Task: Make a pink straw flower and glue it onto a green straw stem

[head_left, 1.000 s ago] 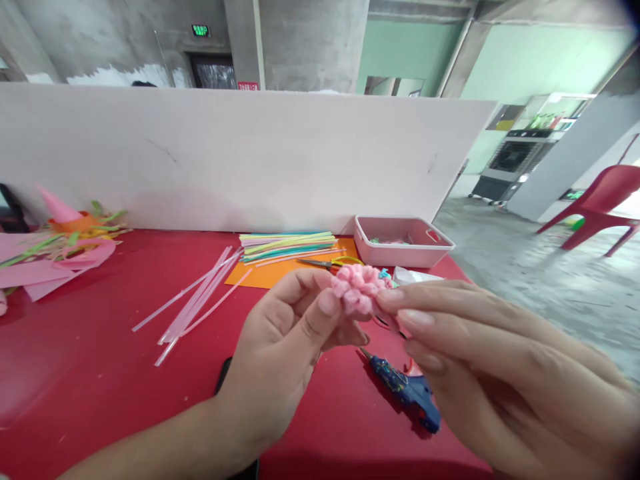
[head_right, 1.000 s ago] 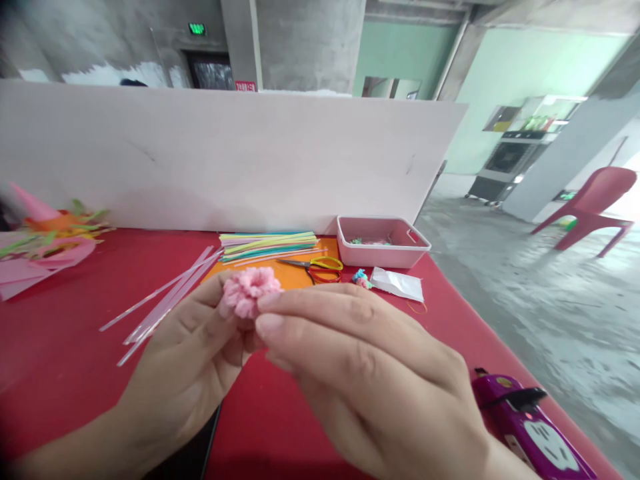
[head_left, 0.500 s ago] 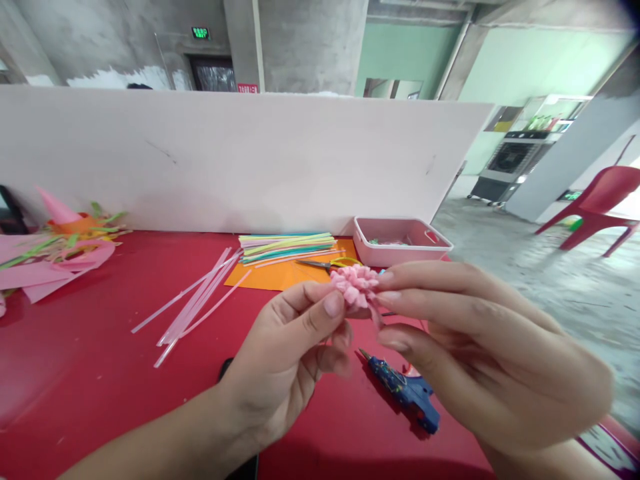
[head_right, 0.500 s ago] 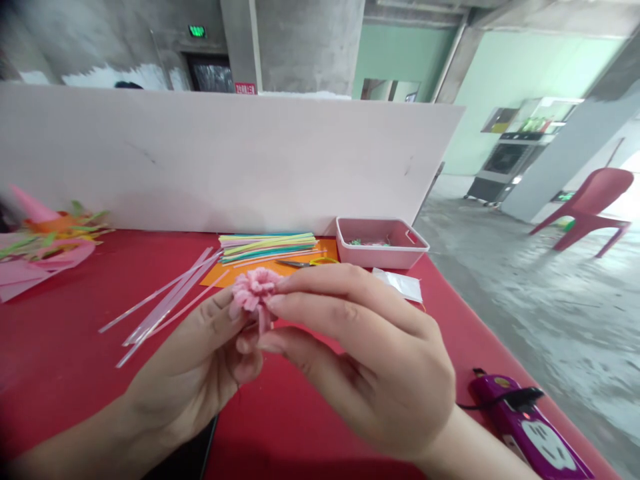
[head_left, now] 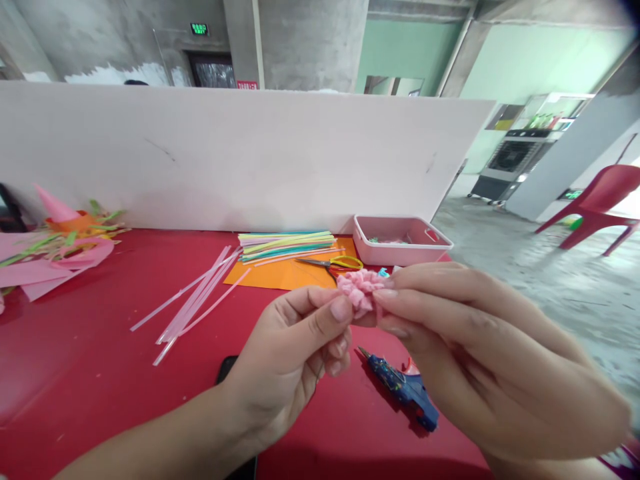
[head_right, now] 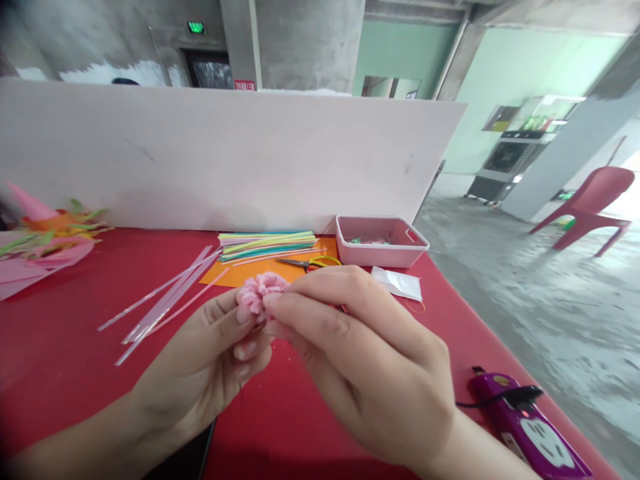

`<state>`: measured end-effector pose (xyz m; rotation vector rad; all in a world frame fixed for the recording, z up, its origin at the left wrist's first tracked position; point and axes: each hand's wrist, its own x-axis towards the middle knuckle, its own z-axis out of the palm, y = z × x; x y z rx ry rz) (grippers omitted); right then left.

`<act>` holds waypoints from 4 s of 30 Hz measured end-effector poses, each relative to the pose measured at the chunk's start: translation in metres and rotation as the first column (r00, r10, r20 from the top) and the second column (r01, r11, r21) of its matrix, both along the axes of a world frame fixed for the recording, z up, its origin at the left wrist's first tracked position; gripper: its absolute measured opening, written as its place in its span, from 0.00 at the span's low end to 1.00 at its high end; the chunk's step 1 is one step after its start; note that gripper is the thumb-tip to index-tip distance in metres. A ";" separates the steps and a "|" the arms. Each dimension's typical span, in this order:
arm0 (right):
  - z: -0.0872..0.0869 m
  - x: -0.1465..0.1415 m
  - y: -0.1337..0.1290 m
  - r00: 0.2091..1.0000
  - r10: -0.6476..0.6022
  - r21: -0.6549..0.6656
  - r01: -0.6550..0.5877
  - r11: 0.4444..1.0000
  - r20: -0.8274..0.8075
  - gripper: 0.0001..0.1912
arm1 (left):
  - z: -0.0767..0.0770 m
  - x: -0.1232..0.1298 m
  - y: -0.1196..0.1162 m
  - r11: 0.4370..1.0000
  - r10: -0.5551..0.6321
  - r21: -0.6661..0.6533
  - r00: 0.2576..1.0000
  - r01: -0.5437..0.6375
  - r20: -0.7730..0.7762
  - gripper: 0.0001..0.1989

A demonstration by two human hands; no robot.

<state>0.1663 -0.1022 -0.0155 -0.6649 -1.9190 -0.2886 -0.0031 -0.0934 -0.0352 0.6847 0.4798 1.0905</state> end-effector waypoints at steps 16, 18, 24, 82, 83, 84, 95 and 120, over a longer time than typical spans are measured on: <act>-0.003 -0.002 0.000 0.998 -0.040 0.068 0.037 0.997 0.049 0.11 | -0.001 0.002 -0.005 0.999 0.023 -0.029 1.000 -0.023 0.015 0.06; -0.003 -0.002 0.000 0.998 -0.039 0.066 0.036 0.997 0.042 0.11 | -0.002 0.002 -0.005 0.999 0.011 -0.031 1.000 -0.010 0.020 0.06; -0.001 -0.002 0.001 0.999 0.012 0.044 -0.014 0.999 0.047 0.11 | -0.004 0.002 -0.003 1.000 -0.002 -0.013 1.000 0.002 0.023 0.06; 0.014 0.016 0.007 0.870 0.439 -0.223 -0.484 0.846 -0.223 0.20 | 0.003 0.009 -0.007 0.841 0.365 0.489 0.910 -0.232 -0.197 0.04; 0.016 0.017 0.007 0.874 0.427 -0.200 -0.472 0.858 -0.232 0.17 | 0.005 0.009 -0.005 0.862 0.325 0.462 0.926 -0.207 -0.191 0.00; 0.017 0.018 0.008 0.878 0.415 -0.174 -0.459 0.871 -0.238 0.16 | 0.008 0.010 -0.005 0.878 0.290 0.442 0.939 -0.185 -0.183 0.04; 0.013 0.021 0.007 0.926 0.228 -0.142 -0.280 0.949 -0.301 0.13 | 0.028 0.015 -0.009 0.981 -0.150 0.104 0.977 0.166 -0.148 0.05; 0.008 0.003 -0.004 0.887 0.195 -0.320 -0.344 0.883 -0.418 0.12 | 0.029 -0.001 -0.003 0.807 0.224 0.576 0.834 0.131 -0.504 0.12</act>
